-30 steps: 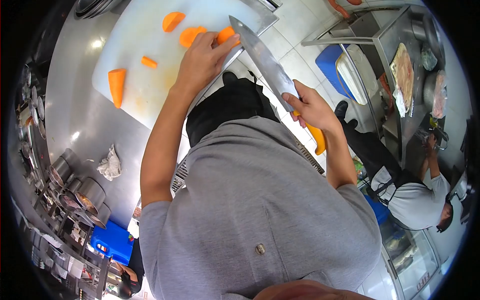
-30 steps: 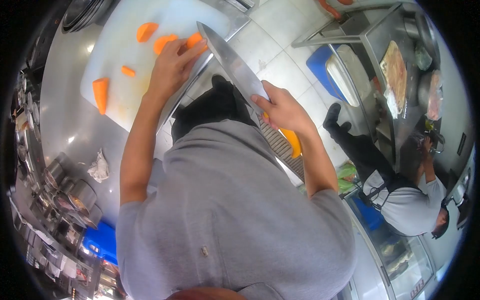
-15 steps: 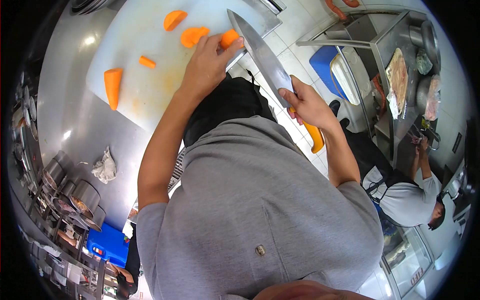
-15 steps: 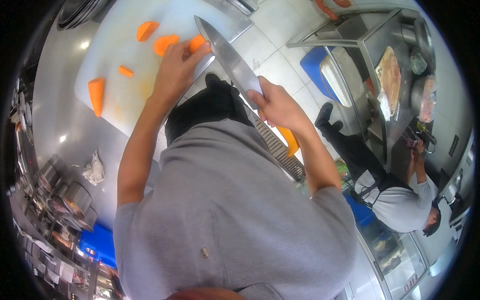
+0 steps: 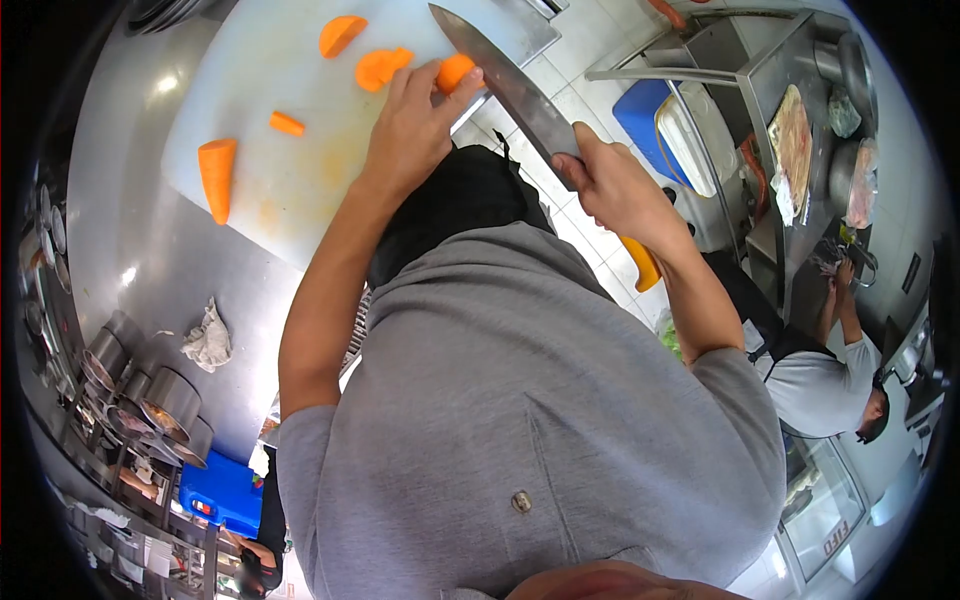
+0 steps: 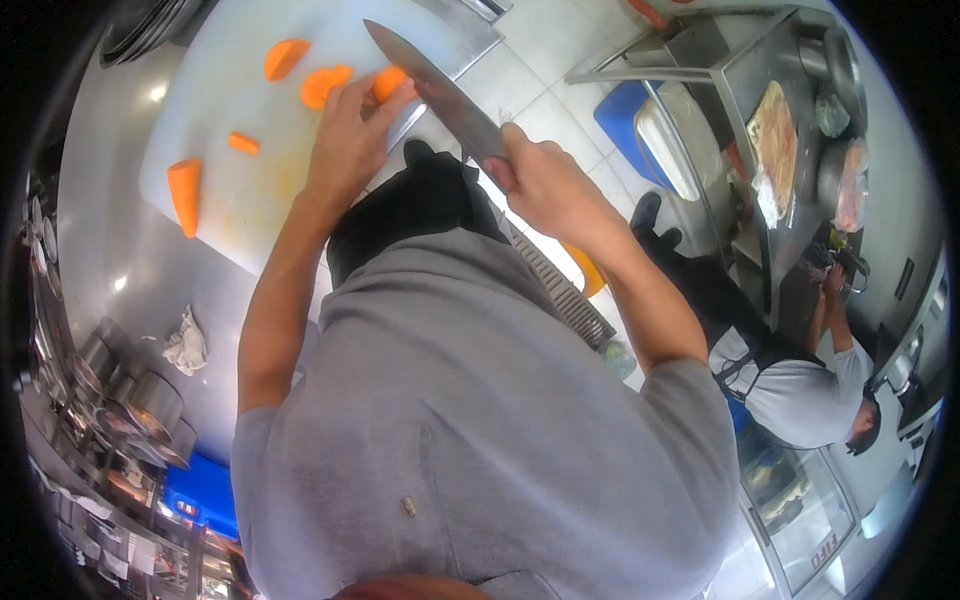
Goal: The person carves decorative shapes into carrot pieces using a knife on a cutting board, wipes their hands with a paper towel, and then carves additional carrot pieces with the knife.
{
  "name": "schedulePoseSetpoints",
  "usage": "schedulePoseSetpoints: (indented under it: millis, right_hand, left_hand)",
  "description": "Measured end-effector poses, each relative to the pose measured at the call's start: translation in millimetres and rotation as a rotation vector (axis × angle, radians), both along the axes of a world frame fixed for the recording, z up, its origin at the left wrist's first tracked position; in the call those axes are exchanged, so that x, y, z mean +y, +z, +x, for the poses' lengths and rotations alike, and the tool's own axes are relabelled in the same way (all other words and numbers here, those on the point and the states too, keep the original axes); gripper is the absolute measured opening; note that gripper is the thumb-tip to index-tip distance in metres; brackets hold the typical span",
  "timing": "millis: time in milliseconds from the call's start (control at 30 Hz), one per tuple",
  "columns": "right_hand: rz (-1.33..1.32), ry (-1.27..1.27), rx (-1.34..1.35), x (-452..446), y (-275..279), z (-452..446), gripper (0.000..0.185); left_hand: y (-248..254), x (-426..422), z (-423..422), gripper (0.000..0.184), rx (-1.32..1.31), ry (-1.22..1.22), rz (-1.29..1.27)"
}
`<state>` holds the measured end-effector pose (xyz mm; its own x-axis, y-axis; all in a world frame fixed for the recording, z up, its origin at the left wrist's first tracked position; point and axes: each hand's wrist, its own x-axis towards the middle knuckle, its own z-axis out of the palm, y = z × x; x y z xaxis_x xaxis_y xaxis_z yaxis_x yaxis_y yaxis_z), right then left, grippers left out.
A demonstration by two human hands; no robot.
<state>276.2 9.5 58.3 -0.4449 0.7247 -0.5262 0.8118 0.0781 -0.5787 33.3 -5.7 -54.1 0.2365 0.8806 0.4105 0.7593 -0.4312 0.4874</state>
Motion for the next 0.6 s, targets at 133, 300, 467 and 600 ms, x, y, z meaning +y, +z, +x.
schedulePoseSetpoints:
  millis: [133,300,467,600]
  right_hand:
    - [0.038,-0.004,0.031,4,-2,2,0.026]
    - [0.102,0.018,0.017,0,-4,1,0.025]
    - [0.369,0.037,0.028,-24,-34,0,0.025]
    - [-0.022,0.049,-0.085,13,17,-7,0.025]
  left_hand:
    - [0,3,-2,0.064,0.0,-0.009,0.005]
    - [-6,5,-3,0.065,-0.027,-0.015,0.001]
    - [-3,5,-3,0.064,-0.014,-0.016,0.068]
    - [-9,4,-4,0.063,-0.017,-0.048,0.013]
